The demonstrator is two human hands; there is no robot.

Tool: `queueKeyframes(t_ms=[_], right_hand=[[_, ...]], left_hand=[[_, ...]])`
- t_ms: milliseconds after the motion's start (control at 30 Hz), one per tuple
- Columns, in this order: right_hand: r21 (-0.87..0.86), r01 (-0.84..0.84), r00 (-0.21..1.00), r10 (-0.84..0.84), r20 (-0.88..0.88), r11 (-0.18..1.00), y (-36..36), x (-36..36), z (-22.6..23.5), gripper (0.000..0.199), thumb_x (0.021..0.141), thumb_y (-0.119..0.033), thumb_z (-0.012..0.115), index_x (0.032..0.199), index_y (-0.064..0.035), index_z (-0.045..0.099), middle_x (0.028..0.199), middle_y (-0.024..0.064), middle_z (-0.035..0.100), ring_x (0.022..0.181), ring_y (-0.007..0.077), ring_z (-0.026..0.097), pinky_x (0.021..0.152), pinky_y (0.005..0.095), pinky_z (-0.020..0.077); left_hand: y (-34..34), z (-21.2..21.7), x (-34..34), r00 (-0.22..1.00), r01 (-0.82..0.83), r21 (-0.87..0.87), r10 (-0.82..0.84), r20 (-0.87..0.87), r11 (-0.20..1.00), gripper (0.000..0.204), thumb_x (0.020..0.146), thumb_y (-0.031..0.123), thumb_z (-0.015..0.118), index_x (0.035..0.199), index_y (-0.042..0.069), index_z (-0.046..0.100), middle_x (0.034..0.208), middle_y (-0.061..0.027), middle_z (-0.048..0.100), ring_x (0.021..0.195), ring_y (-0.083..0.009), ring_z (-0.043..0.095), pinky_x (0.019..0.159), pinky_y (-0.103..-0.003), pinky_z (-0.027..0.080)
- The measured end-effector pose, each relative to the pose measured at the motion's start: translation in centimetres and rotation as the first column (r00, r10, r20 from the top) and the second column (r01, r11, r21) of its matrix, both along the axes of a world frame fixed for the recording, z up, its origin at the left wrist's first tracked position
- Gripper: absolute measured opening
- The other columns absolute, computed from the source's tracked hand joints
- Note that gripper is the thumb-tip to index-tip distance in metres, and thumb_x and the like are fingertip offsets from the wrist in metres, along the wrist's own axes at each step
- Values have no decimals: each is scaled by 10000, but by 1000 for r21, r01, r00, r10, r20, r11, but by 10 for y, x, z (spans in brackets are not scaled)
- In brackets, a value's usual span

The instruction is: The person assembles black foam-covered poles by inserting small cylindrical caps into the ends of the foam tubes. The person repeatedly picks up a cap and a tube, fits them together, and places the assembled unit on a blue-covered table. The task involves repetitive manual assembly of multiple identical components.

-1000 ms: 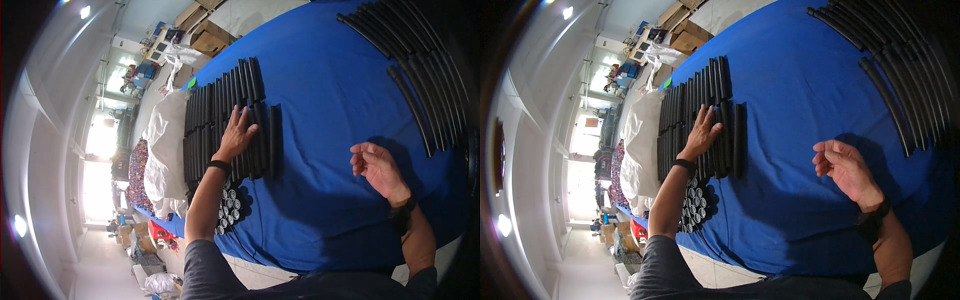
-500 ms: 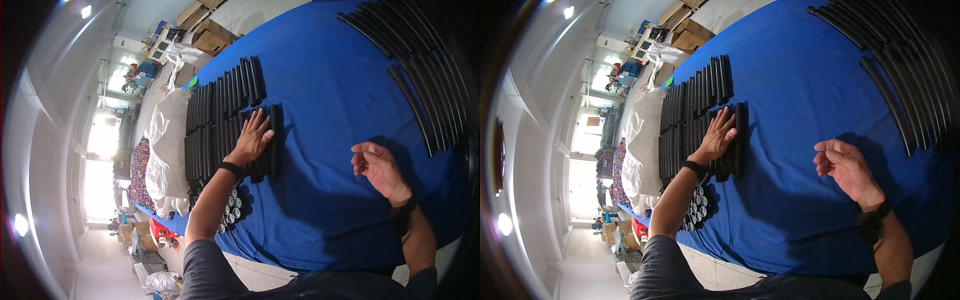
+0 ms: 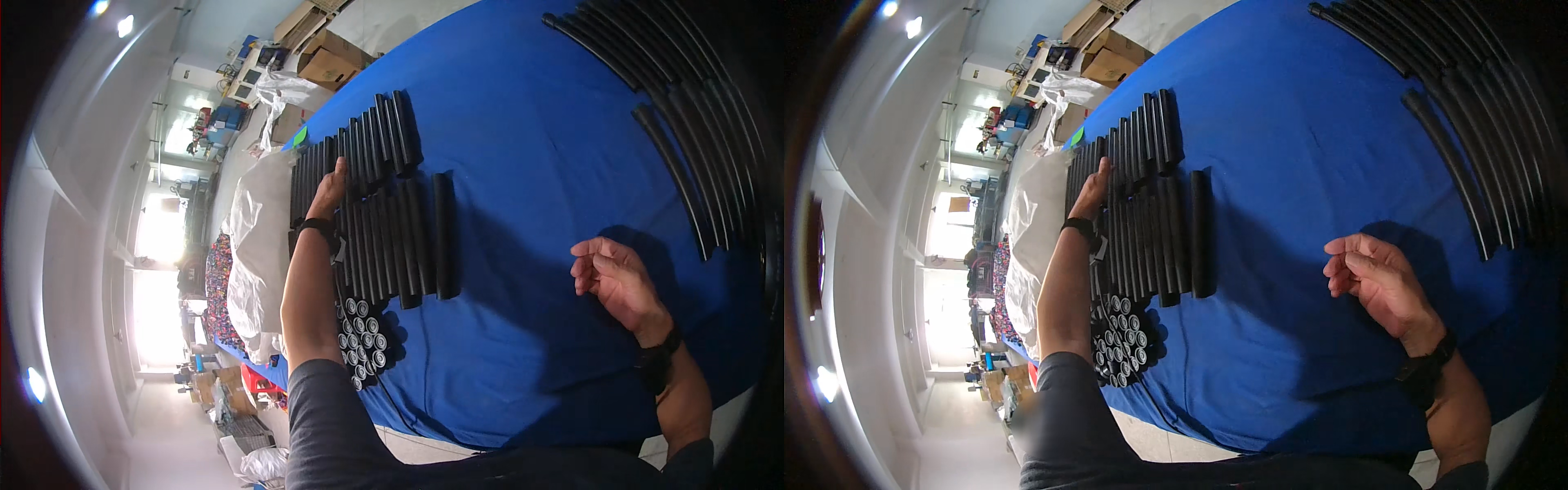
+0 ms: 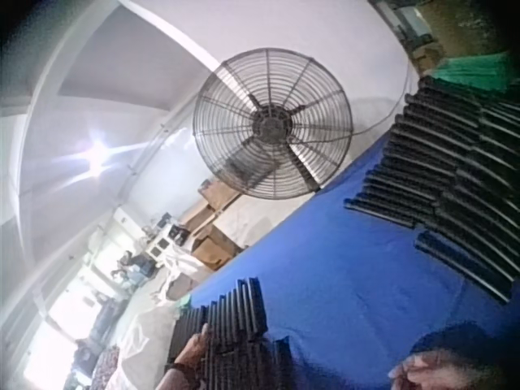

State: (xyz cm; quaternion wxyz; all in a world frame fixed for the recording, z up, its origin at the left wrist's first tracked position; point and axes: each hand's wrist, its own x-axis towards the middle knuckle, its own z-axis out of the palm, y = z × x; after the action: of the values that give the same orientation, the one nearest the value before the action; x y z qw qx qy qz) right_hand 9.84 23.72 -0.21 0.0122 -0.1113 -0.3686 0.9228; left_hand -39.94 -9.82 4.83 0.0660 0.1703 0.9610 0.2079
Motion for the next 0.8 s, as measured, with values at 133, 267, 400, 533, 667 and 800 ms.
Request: queueKeyframes(t_ms=[133,267,400,533,667,800], right_hand=[[-2,-7,1000,7,3,1000,0,-1,-2,276,1031,-209,557,1209,-13,634,1002,94,688,879,173,650,816,336,535],[12,10,1000,-10,-6,1000,2,1,-2,282,1029,-224,566,1207,-18,639,999,90,689,878,172,650,815,334,533],[22,16,1000,-16,-2,1000,1,1,-5,290,1018,-242,586,1202,-25,646,985,84,692,867,171,651,807,332,532],[15,0,1000,0,-9,1000,-2,-2,-7,292,1007,-252,606,1192,-31,653,974,81,694,852,169,652,796,331,533],[16,13,1000,-13,0,1000,0,-2,-6,293,999,-256,622,1183,-30,658,969,81,694,845,168,653,786,330,536],[20,1,1000,-1,13,1000,-3,-3,-5,294,998,-247,619,1187,-25,653,962,83,692,840,168,649,788,329,534]], left_hand=[[8,3,20,988,-2,-191,-27,-151,982,820,1044,638,256,1084,-49,702,1095,-308,698,1132,-493,627,996,-536,458],[9,3,65,966,-79,-295,0,-259,952,743,1072,553,229,1083,-8,716,1129,-316,677,1148,-518,588,988,-576,447],[-31,-25,93,949,120,-240,-182,-256,963,650,1088,490,248,1252,13,659,1354,-282,595,1299,-446,530,1089,-508,427],[-78,-36,82,938,210,-282,-274,-212,936,588,1095,419,306,1398,-13,566,1488,-227,514,1449,-386,399,1219,-442,308],[-76,-19,76,988,136,195,-118,-104,971,643,1067,478,418,1425,-44,529,1472,-202,537,1388,-302,475,1167,-379,341],[-70,1,55,997,-81,556,71,40,827,646,1060,466,462,1441,-53,512,1404,-166,580,1255,-228,565,1081,-332,396]])
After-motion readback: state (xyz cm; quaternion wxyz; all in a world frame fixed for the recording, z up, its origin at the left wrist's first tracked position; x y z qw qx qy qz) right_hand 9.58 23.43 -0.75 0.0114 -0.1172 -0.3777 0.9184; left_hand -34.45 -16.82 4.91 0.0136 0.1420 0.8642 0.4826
